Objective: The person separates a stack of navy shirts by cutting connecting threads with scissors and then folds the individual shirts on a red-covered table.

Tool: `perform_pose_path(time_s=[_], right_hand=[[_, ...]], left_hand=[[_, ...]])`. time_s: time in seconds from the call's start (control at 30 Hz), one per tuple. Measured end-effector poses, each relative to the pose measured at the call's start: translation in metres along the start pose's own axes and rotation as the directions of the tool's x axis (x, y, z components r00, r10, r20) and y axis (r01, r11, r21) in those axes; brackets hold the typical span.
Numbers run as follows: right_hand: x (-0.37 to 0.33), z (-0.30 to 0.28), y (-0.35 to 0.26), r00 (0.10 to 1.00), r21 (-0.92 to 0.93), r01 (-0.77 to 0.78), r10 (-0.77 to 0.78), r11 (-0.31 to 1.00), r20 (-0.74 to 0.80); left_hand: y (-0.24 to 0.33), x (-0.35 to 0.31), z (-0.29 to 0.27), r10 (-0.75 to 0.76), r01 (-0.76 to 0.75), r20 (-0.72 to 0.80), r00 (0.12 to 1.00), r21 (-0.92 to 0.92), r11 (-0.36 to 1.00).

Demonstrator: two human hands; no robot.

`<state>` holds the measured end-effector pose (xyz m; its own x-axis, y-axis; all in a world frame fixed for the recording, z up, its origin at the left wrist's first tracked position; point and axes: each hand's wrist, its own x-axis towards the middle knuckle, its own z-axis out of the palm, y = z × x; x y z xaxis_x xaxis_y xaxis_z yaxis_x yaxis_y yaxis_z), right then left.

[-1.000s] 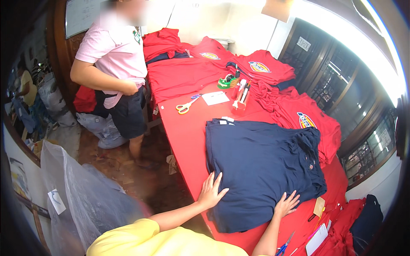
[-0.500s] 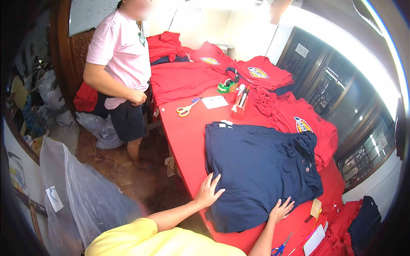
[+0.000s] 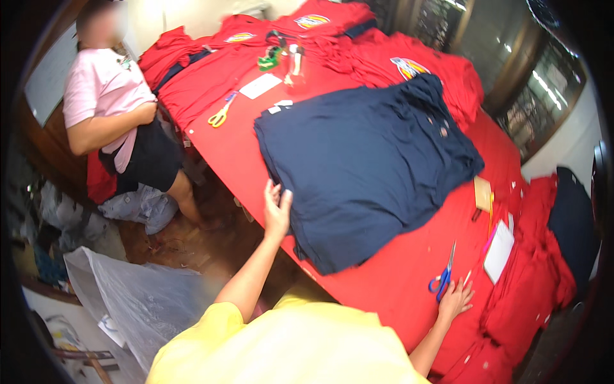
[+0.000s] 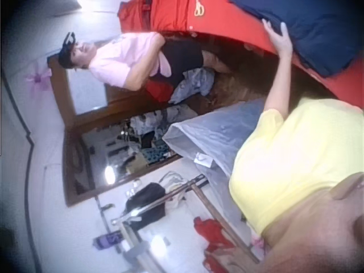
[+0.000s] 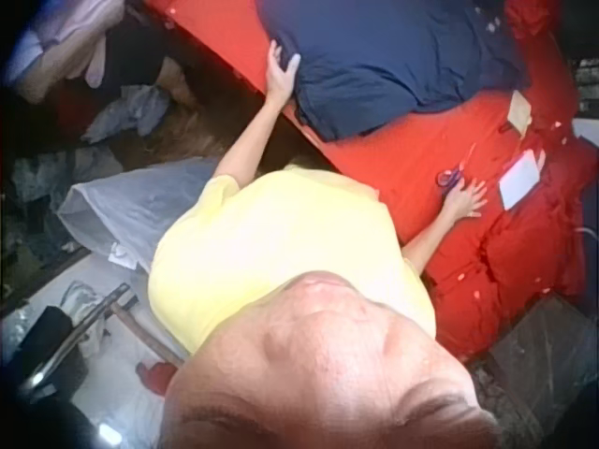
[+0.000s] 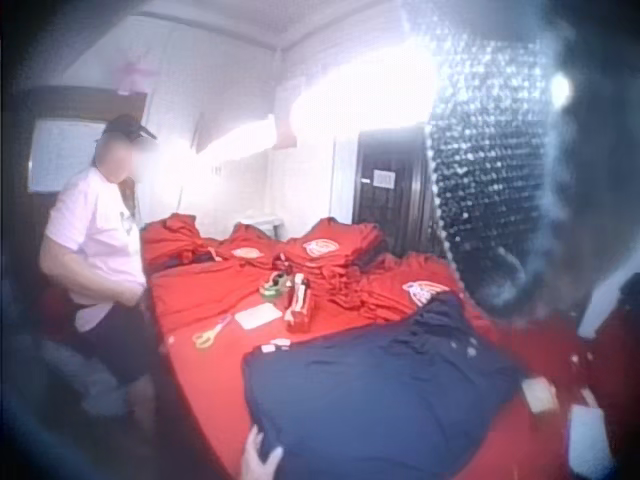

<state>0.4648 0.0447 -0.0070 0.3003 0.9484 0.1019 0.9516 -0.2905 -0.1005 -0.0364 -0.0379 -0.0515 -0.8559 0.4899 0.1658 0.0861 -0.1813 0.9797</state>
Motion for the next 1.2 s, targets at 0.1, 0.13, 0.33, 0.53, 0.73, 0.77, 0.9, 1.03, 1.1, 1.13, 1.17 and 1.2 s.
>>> perform_pose_path(time_s=[0.1, 0.13, 0.33, 0.53, 0.73, 0.77, 0.9, 1.03, 1.1, 1.13, 1.17, 1.2], right_hand=[[-0.01, 0.014, 0.025, 1.0, 0.04, 0.002, -0.003, 0.999, 0.013], [-0.011, 0.015, 0.031, 1.0, 0.052, 0.025, -0.025, 0.998, -0.004], [-0.014, -0.007, 0.004, 0.959, 0.338, 0.281, -0.251, 0.898, -0.13], [-0.013, -0.038, -0.017, 0.946, 0.185, 0.238, -0.271, 0.954, 0.179], [-0.007, -0.053, -0.02, 0.898, 0.302, 0.162, -0.267, 0.94, 0.351], [-0.006, -0.05, -0.017, 0.869, 0.404, 0.098, -0.276, 0.909, 0.411], [-0.03, -0.046, -0.042, 0.655, 0.877, -0.308, -0.586, 0.368, 0.476], [-0.074, -0.04, -0.108, 0.441, 0.866, -0.469, -0.803, 0.175, 0.401], [-0.093, -0.034, -0.127, 0.338, 0.844, -0.509, -0.863, 0.168, 0.375], [-0.101, -0.032, -0.133, 0.294, 0.85, -0.493, -0.884, 0.185, 0.362], [-0.11, -0.034, -0.141, 0.257, 0.855, -0.475, -0.897, 0.208, 0.36], [-0.117, -0.035, -0.146, 0.22, 0.859, -0.456, -0.906, 0.231, 0.361]], left_hand=[[0.006, 0.013, -0.005, -0.139, 0.139, -0.019, 0.99, -0.001, 0.99], [0.007, 0.015, -0.003, -0.177, 0.177, -0.021, 0.984, 0.042, 0.983], [0.021, 0.027, -0.018, -0.131, 0.115, 0.004, 0.991, 0.451, 0.885], [0.065, 0.014, -0.011, 0.035, -0.049, 0.034, 0.999, 0.743, 0.667], [0.068, 0.02, -0.029, -0.18, 0.134, 0.023, 0.983, 0.577, 0.806], [0.067, 0.02, -0.03, -0.258, 0.219, 0.045, 0.965, 0.401, 0.889], [0.047, 0.002, -0.033, -0.369, 0.443, 0.265, 0.891, -0.325, 0.836], [0.067, -0.041, -0.008, -0.472, 0.653, 0.454, 0.755, -0.46, 0.602], [0.079, -0.068, -0.003, -0.491, 0.682, 0.515, 0.702, -0.288, 0.673], [0.086, -0.083, 0.0, -0.505, 0.68, 0.534, 0.678, -0.194, 0.707], [0.086, -0.098, -0.002, -0.507, 0.688, 0.558, 0.657, -0.17, 0.705], [0.085, -0.114, -0.003, -0.511, 0.698, 0.581, 0.633, -0.143, 0.702]])
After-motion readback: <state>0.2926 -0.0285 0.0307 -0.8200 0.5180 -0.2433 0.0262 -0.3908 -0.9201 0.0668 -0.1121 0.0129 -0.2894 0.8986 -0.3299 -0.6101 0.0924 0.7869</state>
